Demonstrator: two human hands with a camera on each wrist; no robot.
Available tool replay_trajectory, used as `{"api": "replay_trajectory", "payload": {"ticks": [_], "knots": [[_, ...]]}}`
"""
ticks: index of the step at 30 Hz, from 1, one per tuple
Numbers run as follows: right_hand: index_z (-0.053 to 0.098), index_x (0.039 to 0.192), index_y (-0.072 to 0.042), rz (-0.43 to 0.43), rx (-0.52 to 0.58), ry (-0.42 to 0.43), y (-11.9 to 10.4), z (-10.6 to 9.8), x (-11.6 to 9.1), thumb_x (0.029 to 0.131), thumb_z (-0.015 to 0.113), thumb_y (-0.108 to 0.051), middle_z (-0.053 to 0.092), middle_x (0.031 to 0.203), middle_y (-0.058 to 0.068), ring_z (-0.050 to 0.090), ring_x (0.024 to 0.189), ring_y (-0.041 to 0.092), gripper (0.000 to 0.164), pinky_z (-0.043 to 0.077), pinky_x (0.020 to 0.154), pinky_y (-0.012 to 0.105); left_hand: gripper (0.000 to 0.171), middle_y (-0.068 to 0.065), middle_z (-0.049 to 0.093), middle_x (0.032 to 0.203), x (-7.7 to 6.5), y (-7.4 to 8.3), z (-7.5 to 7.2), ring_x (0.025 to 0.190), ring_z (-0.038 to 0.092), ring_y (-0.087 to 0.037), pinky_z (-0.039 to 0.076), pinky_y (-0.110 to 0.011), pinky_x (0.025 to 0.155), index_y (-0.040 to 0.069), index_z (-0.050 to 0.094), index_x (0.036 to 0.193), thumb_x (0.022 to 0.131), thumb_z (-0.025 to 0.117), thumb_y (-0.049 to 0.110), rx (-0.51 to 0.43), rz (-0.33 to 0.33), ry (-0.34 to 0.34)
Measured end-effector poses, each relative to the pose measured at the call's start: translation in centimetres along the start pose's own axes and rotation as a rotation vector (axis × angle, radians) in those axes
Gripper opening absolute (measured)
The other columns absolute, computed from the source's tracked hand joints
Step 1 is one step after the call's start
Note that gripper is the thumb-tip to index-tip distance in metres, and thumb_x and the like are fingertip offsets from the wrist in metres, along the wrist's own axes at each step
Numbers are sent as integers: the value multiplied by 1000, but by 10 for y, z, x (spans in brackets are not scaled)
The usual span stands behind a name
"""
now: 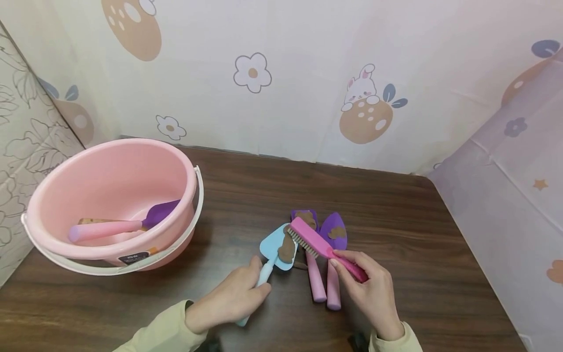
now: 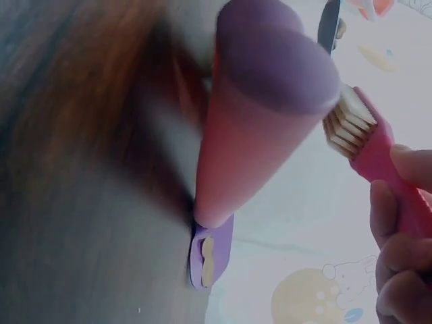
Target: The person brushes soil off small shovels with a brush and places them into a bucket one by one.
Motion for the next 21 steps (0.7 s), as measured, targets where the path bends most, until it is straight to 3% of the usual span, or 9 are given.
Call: {"api": "replay_trajectory", "payload": {"ticks": [8, 13, 17, 21], "knots": [[72, 97, -16, 77, 139, -52, -6, 3, -5, 71, 81, 1, 61, 70, -7, 45, 57, -4, 32, 36, 49, 12, 21, -4, 46, 66, 3, -3, -2, 56, 46, -16, 38, -28, 49, 2, 41, 96, 88, 52, 18, -15, -16, -4], [70, 100, -13, -30, 250, -142, -24, 14, -9, 72, 79, 4, 67, 84, -3, 57, 64, -4, 34, 45, 56, 11, 22, -5, 46, 67, 4, -3, -3, 56, 47, -16, 38, -29, 48, 2, 42, 97, 88, 52, 18, -31, -29, 11], [70, 100, -15, -38, 248, -185, -27, 19, -12, 74, 78, 1, 64, 82, -4, 52, 54, -7, 32, 43, 50, 11, 22, -6, 47, 68, 4, -2, -4, 55, 47, -16, 39, -29, 47, 2, 42, 98, 88, 53, 18, -42, -35, 17], [70, 101, -16, -49, 203, -182, -26, 19, -13, 73, 79, 1, 66, 87, -4, 54, 61, -4, 33, 44, 57, 11, 22, -6, 48, 68, 3, -2, -4, 55, 47, -16, 39, -28, 47, 1, 43, 98, 87, 53, 17, -32, -24, 19]]}}
Point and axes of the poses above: each hand's wrist, its own x-axis towards the middle knuckle, its own z-axis out of the palm, y = z × x, the point moved 8 cm from there along x, towards the middle knuckle
